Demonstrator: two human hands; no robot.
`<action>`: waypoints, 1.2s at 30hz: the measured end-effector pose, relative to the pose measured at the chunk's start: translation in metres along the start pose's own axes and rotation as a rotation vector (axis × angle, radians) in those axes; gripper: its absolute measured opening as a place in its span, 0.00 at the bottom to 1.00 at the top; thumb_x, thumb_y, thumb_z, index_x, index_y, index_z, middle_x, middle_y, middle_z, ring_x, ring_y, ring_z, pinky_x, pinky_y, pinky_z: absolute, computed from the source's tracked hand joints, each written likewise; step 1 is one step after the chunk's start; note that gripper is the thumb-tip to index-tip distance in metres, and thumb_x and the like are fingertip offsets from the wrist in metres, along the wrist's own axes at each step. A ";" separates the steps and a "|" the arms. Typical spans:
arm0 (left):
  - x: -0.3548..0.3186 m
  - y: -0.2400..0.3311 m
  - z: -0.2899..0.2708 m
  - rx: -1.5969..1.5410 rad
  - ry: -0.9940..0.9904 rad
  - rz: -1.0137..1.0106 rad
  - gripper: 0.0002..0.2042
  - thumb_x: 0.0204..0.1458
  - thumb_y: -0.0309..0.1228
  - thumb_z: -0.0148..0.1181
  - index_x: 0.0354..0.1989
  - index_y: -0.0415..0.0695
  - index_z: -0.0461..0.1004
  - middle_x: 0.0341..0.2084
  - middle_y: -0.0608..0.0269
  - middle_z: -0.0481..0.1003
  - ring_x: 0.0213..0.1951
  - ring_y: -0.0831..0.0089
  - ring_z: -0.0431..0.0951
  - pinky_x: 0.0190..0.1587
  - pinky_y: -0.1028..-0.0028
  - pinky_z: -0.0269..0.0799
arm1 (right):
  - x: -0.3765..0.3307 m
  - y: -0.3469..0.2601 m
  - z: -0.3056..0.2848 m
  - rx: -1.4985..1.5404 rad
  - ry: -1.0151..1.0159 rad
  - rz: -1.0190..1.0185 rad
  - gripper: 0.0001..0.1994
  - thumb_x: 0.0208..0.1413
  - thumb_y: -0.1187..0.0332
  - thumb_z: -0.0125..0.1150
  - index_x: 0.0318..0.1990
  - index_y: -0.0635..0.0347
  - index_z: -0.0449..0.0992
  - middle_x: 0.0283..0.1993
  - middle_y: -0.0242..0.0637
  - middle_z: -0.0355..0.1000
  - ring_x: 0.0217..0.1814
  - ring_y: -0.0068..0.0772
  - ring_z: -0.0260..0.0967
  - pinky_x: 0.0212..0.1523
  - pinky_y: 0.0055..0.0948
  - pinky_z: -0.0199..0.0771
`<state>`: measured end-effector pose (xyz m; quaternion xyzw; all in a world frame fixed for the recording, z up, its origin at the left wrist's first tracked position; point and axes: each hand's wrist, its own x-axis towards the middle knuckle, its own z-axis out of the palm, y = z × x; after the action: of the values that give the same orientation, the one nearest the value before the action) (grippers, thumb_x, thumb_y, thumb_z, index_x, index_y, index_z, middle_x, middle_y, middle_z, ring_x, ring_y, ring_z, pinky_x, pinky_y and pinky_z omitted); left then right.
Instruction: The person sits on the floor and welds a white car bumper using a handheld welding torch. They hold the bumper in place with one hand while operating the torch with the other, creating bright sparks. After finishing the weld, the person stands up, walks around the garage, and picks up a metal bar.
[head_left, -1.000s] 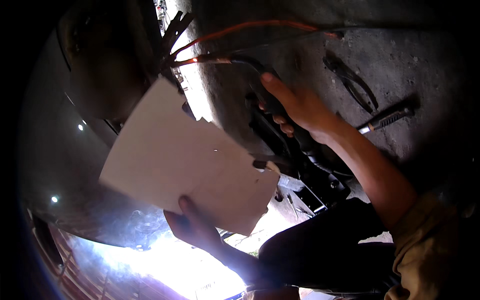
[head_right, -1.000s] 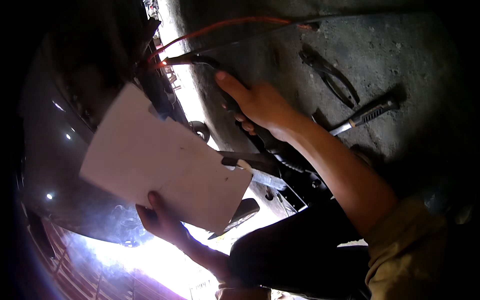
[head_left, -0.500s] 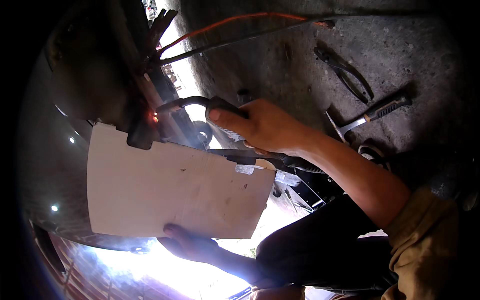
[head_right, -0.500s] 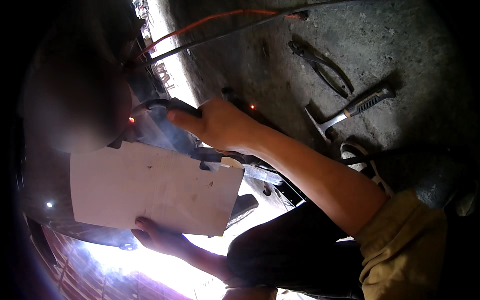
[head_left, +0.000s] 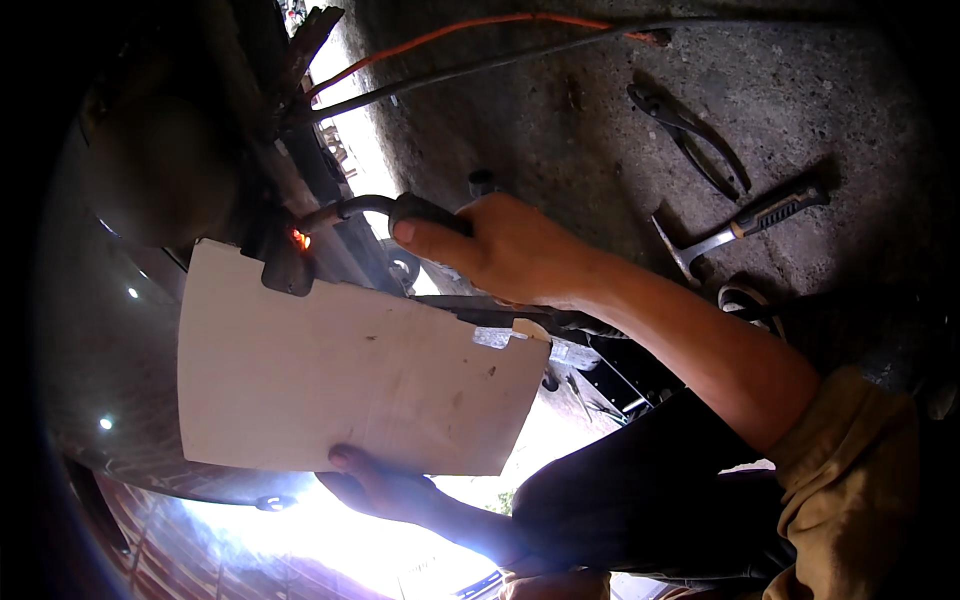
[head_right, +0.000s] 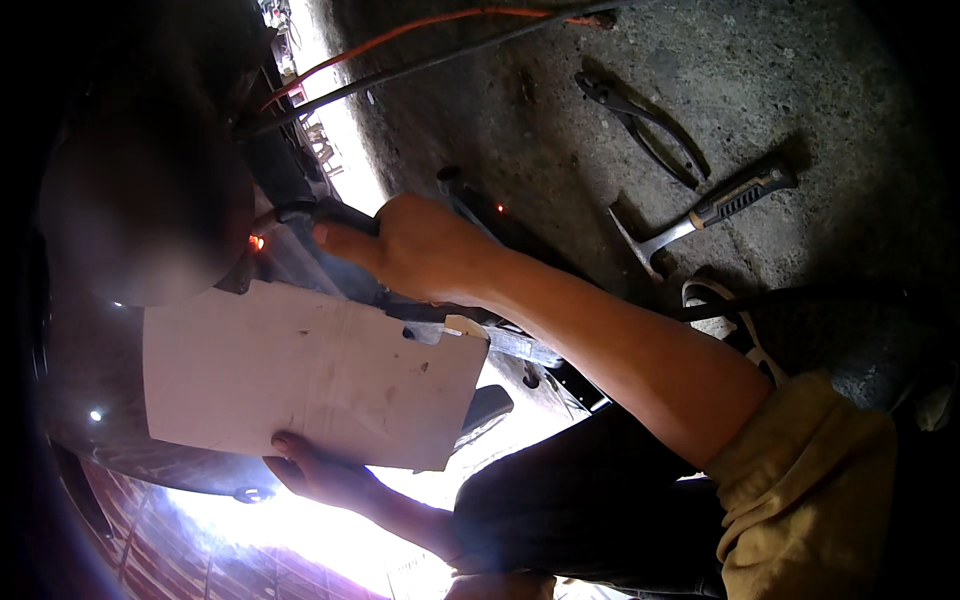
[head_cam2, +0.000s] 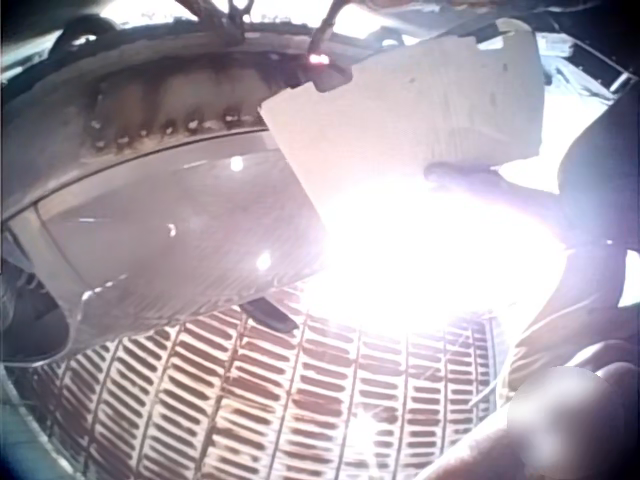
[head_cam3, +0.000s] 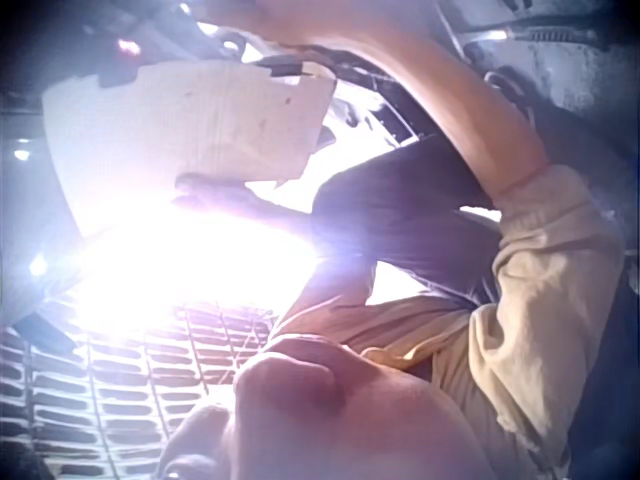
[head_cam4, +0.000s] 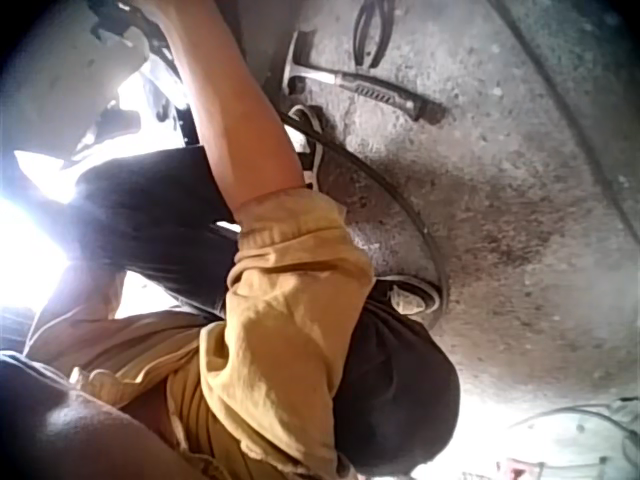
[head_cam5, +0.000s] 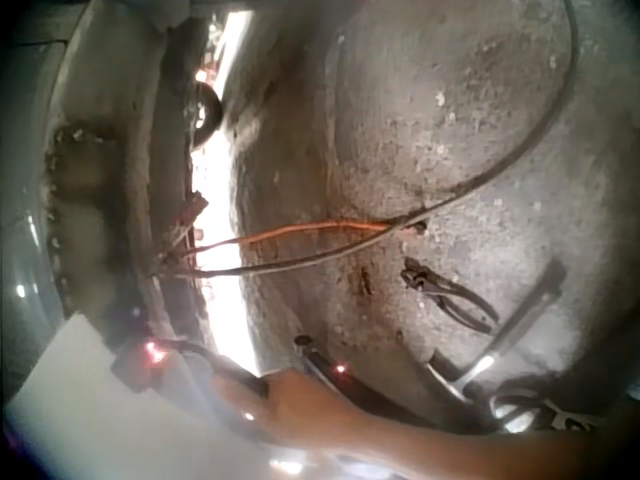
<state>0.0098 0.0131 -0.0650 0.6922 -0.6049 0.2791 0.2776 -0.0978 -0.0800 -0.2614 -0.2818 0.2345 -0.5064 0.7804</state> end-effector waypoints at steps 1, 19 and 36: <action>0.000 -0.001 0.001 -0.011 -0.008 -0.009 0.24 0.64 0.44 0.46 0.59 0.36 0.64 0.50 0.49 0.70 0.49 0.62 0.72 0.49 0.63 0.73 | 0.001 0.002 0.000 0.028 -0.001 -0.002 0.40 0.55 0.30 0.46 0.13 0.64 0.69 0.10 0.41 0.60 0.14 0.35 0.64 0.21 0.37 0.62; 0.003 -0.003 0.005 -0.009 -0.084 0.011 0.23 0.64 0.40 0.47 0.61 0.36 0.63 0.52 0.49 0.70 0.50 0.62 0.73 0.50 0.64 0.72 | 0.001 -0.001 0.001 0.061 -0.019 0.014 0.42 0.56 0.31 0.47 0.14 0.69 0.72 0.12 0.45 0.65 0.16 0.39 0.68 0.22 0.39 0.65; 0.009 -0.003 -0.001 -0.045 -0.050 0.062 0.23 0.64 0.40 0.46 0.61 0.35 0.62 0.51 0.49 0.70 0.49 0.63 0.73 0.49 0.63 0.73 | -0.011 0.015 0.001 0.295 -0.063 0.080 0.30 0.56 0.40 0.59 0.18 0.61 0.71 0.09 0.29 0.59 0.10 0.21 0.60 0.13 0.25 0.57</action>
<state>0.0138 0.0083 -0.0582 0.6735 -0.6388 0.2567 0.2691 -0.0913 -0.0643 -0.2700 -0.1706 0.1439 -0.4948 0.8398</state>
